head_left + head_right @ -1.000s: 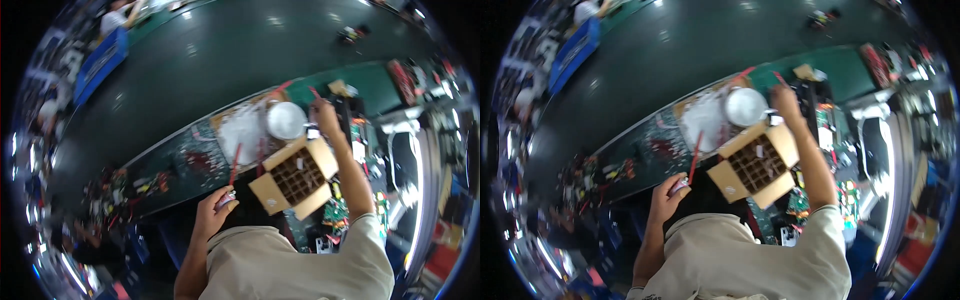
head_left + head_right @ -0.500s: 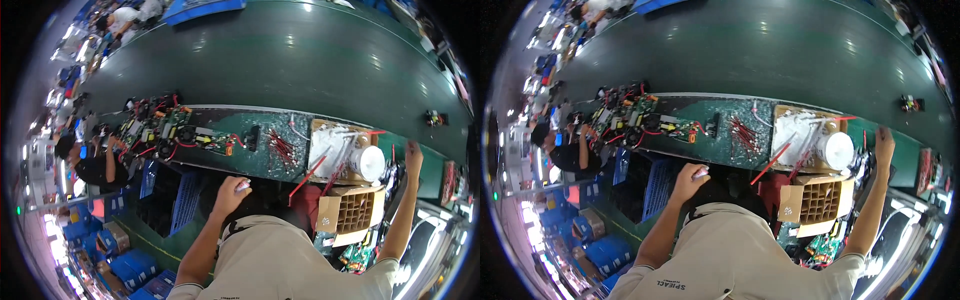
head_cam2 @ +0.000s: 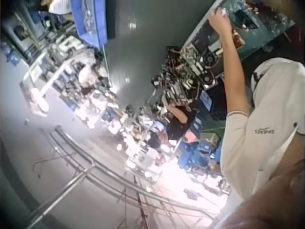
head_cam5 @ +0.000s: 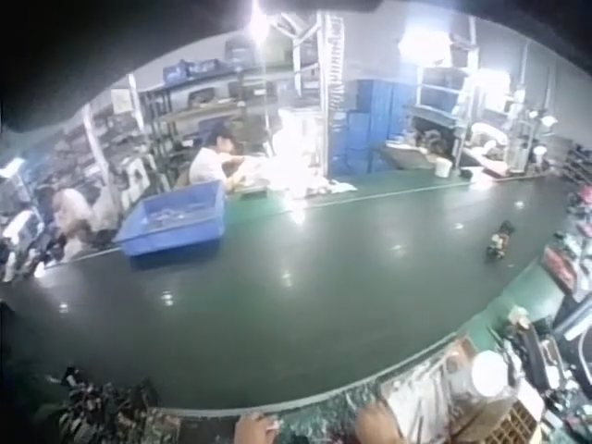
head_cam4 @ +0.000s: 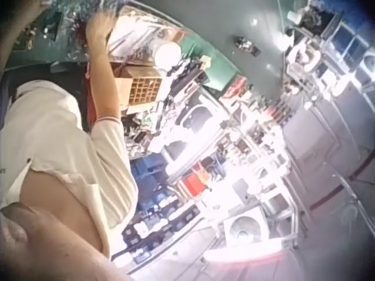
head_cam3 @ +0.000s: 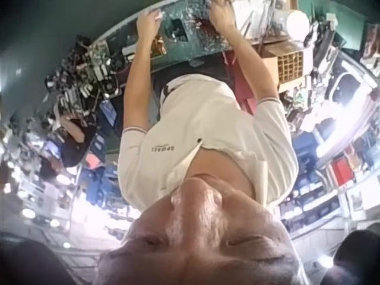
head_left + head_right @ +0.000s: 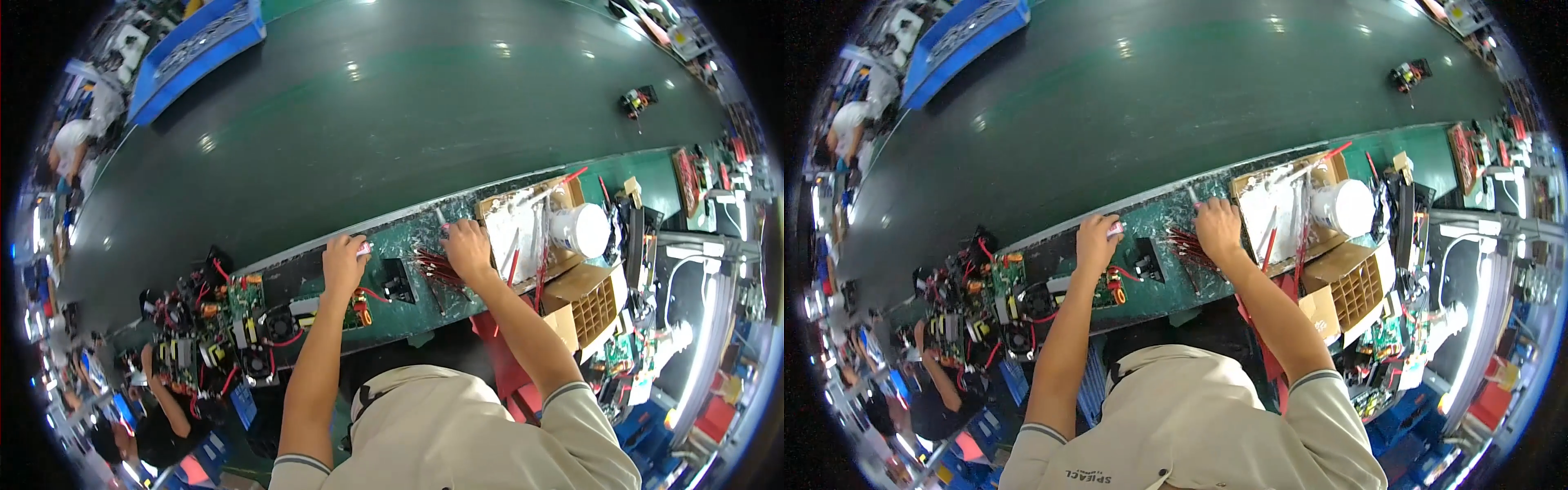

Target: Assembling components onto electronic circuit boards, including applying thermal paste and mounting cooling fans.

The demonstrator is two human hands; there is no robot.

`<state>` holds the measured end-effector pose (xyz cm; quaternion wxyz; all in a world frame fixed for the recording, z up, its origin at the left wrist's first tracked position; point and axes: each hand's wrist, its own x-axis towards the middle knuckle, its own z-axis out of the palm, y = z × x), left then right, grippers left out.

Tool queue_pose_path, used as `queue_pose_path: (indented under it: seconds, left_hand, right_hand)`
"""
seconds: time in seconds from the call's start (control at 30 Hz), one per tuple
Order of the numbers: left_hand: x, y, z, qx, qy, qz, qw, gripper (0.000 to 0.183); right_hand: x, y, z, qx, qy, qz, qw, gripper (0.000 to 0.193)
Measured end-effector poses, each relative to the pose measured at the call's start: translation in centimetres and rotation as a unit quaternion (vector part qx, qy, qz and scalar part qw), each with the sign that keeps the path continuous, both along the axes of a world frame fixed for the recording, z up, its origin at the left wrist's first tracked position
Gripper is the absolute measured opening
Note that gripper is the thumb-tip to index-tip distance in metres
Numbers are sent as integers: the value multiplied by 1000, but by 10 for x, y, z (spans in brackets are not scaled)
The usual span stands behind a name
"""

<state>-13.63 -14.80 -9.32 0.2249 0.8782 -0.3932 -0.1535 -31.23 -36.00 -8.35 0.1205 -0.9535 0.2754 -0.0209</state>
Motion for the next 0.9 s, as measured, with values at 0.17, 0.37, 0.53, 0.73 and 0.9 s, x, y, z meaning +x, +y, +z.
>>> queue_pose_path:
  seconds: [0.17,0.37,0.53,0.73,0.9]
  left_hand:
    - [-1,0,7,-69,30,-6,997,42]
    - [-15,-46,46,-219,582,121,774,33]
    - [-19,-52,50,-259,773,63,575,27]
    - [-31,-51,65,-277,808,88,513,18]
    - [-32,-52,71,-326,721,85,606,19]
  right_hand:
    - [2,8,-1,-22,-69,-81,994,20]
    - [11,45,95,346,-118,-160,917,19]
    - [3,65,113,519,-158,-186,819,19]
    - [3,78,117,618,-229,-199,725,18]
    - [10,81,107,402,-199,-161,879,18]
